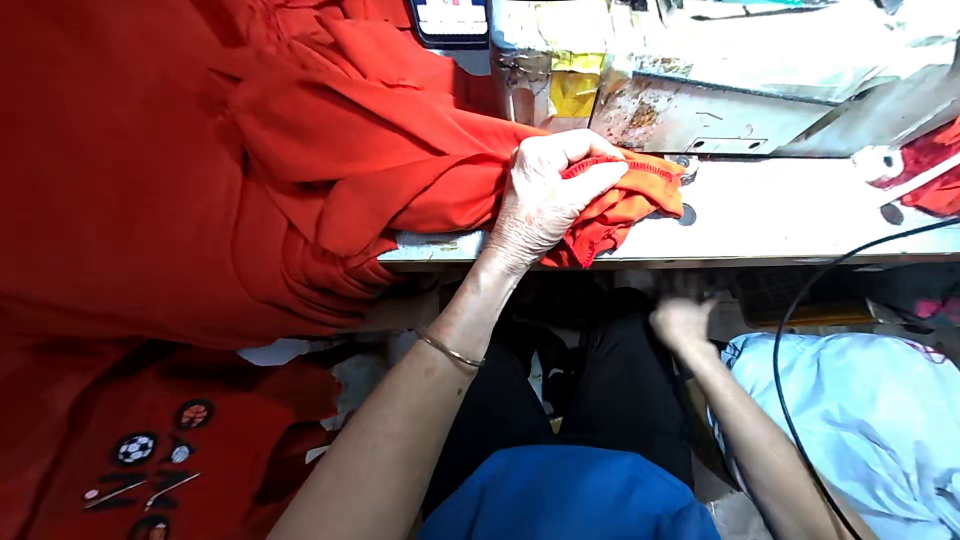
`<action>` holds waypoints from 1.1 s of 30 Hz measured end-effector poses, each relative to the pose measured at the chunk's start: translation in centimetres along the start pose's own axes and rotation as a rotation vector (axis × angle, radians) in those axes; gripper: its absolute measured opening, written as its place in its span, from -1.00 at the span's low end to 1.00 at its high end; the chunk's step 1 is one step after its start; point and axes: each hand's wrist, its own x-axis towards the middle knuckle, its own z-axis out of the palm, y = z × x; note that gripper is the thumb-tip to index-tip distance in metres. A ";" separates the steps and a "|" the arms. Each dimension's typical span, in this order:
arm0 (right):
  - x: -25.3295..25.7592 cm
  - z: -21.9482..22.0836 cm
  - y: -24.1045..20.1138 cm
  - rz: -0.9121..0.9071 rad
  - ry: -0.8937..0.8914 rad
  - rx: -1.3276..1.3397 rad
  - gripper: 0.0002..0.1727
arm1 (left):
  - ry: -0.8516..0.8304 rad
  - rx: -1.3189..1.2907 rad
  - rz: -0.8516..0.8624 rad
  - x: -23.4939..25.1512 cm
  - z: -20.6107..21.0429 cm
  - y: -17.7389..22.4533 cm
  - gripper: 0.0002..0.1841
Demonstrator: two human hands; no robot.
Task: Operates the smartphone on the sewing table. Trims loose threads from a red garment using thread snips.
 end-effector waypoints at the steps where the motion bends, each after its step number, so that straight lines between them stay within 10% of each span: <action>1: 0.5 -1.0 0.9 0.083 0.045 0.014 -0.41 | -0.006 0.001 -0.022 -0.1 0.0 0.2 -0.92; 3: 0.0 -2.3 1.4 0.085 0.092 0.040 -0.35 | -0.010 -0.021 -0.033 0.0 0.0 -0.4 -0.92; 6: -3.9 -0.8 -1.1 -0.173 -0.016 0.113 -0.50 | 0.073 -0.057 0.512 0.6 1.0 -8.3 -0.89; 9: -6.0 1.9 -4.9 -0.461 -0.531 0.067 -0.43 | -0.023 0.072 0.014 -0.1 -0.1 -0.6 -0.92; 11: -5.5 3.0 -6.2 -0.501 -0.754 -0.082 -0.49 | -0.023 0.063 -0.032 -0.2 -0.1 0.4 -0.92; 20: 2.1 -0.3 0.1 0.133 -0.103 0.059 -0.47 | -0.003 0.002 -0.040 -0.4 -0.1 0.3 -0.93; 27: -3.4 2.2 -4.3 -0.657 -0.756 -0.012 -0.54 | -0.010 0.004 -0.049 -0.2 0.0 0.5 -0.93; 33: 3.4 -1.6 -0.6 0.095 -0.328 -0.125 -0.47 | -0.077 -0.090 0.085 -1.1 -2.2 -5.6 -0.87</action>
